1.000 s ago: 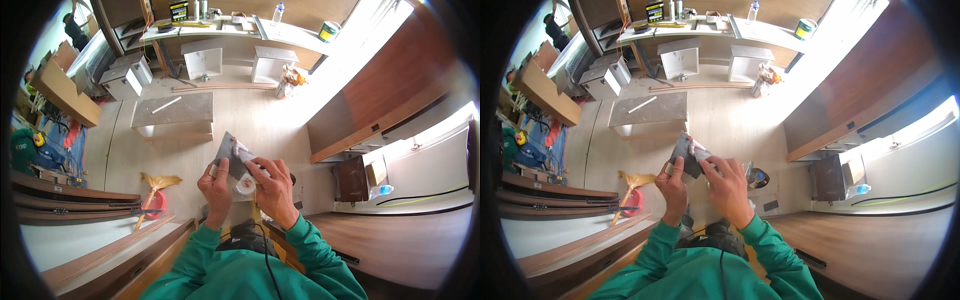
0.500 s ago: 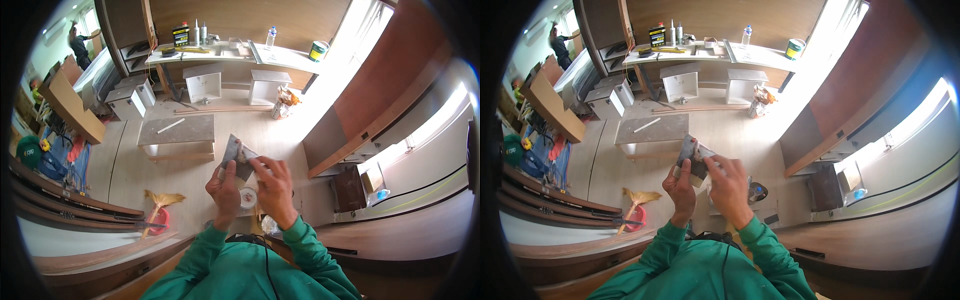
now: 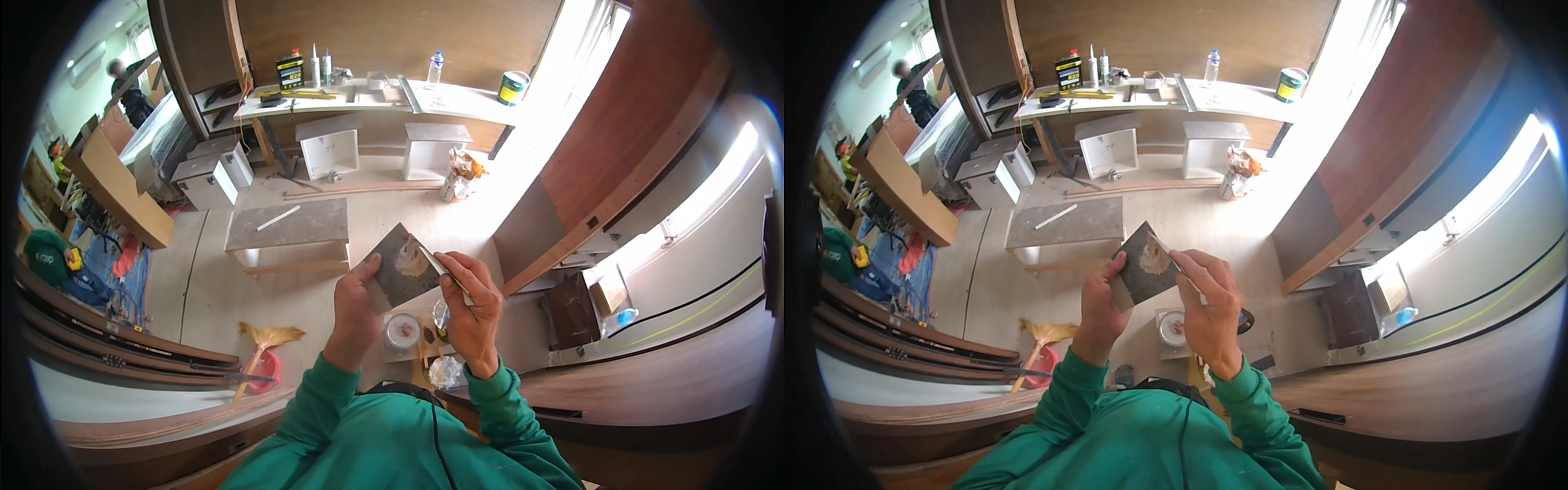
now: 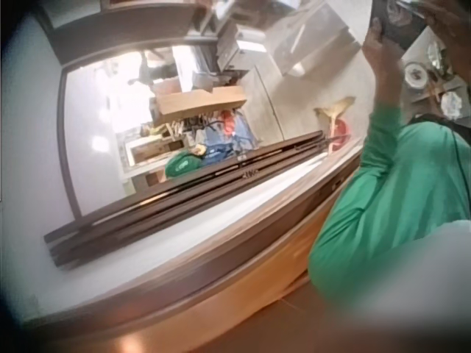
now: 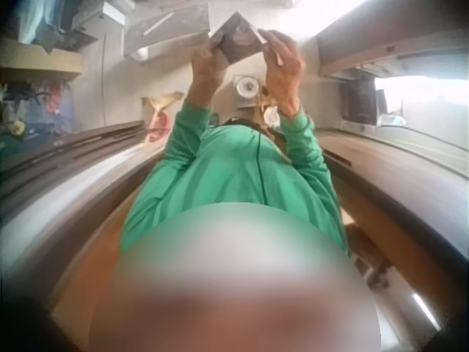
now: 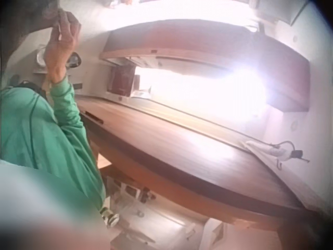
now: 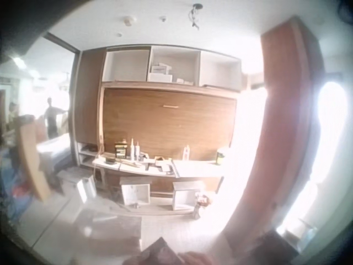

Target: The person applies putty to a wooden door frame using a putty knife and a wooden stick. They repeatedly scoop putty from a container, spread it on the knife, and smooth it onto the frame edge.

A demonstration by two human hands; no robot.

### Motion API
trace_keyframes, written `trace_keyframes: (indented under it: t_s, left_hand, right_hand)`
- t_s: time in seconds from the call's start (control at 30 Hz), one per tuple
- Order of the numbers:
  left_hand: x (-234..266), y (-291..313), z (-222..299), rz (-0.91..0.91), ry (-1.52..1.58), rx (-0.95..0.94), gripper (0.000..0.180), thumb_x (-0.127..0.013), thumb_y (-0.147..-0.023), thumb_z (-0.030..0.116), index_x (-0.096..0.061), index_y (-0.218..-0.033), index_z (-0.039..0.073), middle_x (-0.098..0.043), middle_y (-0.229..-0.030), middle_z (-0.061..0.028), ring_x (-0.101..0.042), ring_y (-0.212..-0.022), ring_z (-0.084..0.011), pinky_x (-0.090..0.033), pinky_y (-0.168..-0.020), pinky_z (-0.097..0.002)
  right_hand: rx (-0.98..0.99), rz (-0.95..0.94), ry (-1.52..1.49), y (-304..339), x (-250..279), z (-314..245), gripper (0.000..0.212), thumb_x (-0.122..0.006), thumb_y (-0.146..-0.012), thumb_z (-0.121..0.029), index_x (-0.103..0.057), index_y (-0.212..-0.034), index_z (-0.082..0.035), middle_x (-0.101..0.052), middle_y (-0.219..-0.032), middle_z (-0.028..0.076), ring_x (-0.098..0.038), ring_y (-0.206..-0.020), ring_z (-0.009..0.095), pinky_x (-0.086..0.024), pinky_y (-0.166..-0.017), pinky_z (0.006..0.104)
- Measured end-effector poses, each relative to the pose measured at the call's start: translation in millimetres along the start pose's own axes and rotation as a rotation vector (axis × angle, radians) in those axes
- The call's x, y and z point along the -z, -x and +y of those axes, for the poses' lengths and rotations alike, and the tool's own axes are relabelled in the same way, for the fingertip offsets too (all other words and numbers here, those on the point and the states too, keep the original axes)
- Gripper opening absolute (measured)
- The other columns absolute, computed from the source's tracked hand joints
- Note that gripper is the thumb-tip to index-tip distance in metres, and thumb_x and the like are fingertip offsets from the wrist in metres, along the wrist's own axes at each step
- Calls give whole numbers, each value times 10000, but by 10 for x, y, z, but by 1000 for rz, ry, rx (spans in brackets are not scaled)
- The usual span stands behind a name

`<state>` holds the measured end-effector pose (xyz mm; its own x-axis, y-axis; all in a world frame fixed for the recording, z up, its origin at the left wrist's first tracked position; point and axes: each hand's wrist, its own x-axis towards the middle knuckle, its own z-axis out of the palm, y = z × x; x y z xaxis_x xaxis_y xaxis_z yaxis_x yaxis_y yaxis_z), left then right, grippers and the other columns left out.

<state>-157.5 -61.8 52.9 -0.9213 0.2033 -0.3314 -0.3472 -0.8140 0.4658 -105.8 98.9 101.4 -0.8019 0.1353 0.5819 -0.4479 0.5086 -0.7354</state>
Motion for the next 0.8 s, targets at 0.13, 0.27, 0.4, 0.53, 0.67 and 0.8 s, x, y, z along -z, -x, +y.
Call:
trace_keyframes:
  t_s: [0.13,0.27,0.4,0.53,0.67,0.8]
  left_hand:
    - [-80,-38,41,-141,-69,-44,360,-598,-1012,207,-592,-1277,-36,-679,-1234,-142,-663,-1129,-266,-508,-1033,-405]
    - [-155,24,198,-110,-63,-95,332,-614,-1006,191,-605,-1263,-18,-684,-1219,-130,-663,-1128,-260,-507,-1034,-402]
    - [-192,-7,305,-208,-84,-250,294,-648,-987,161,-630,-1229,-6,-703,-1158,-109,-687,-1051,-229,-541,-974,-380]
    - [-211,-71,198,-57,-214,-412,211,-720,-927,75,-684,-1125,10,-722,-1043,-60,-695,-880,-160,-568,-786,-285]
    - [-272,-34,-78,-75,-361,-525,152,-715,-909,22,-721,-1059,1,-727,-959,-34,-679,-812,-122,-546,-711,-253]
    - [-332,74,-227,-106,-688,-651,171,-691,-917,14,-733,-1076,-32,-716,-838,-25,-620,-743,-61,-498,-687,-212]
  right_hand:
    - [-31,35,-134,125,-52,165,326,-641,-890,82,-724,-1185,-29,-651,-1169,104,-621,-1060,207,-485,-906,285]
    - [129,-23,-11,199,114,445,336,-649,-878,94,-721,-1184,-24,-643,-1185,111,-632,-1042,205,-502,-882,287]
    - [-49,-113,-63,203,278,565,293,-635,-927,38,-699,-1208,-9,-670,-1094,77,-657,-954,188,-517,-854,289]
    - [-565,234,-879,162,128,487,231,-614,-987,-65,-668,-1190,31,-695,-1008,16,-628,-899,103,-506,-807,258]
    - [-603,360,-1011,51,-143,448,168,-666,-955,-83,-689,-1089,14,-711,-1015,36,-625,-859,95,-500,-773,249]
    - [-468,384,-832,-14,-145,503,133,-670,-933,-53,-701,-1042,15,-721,-980,42,-637,-826,99,-506,-767,246]
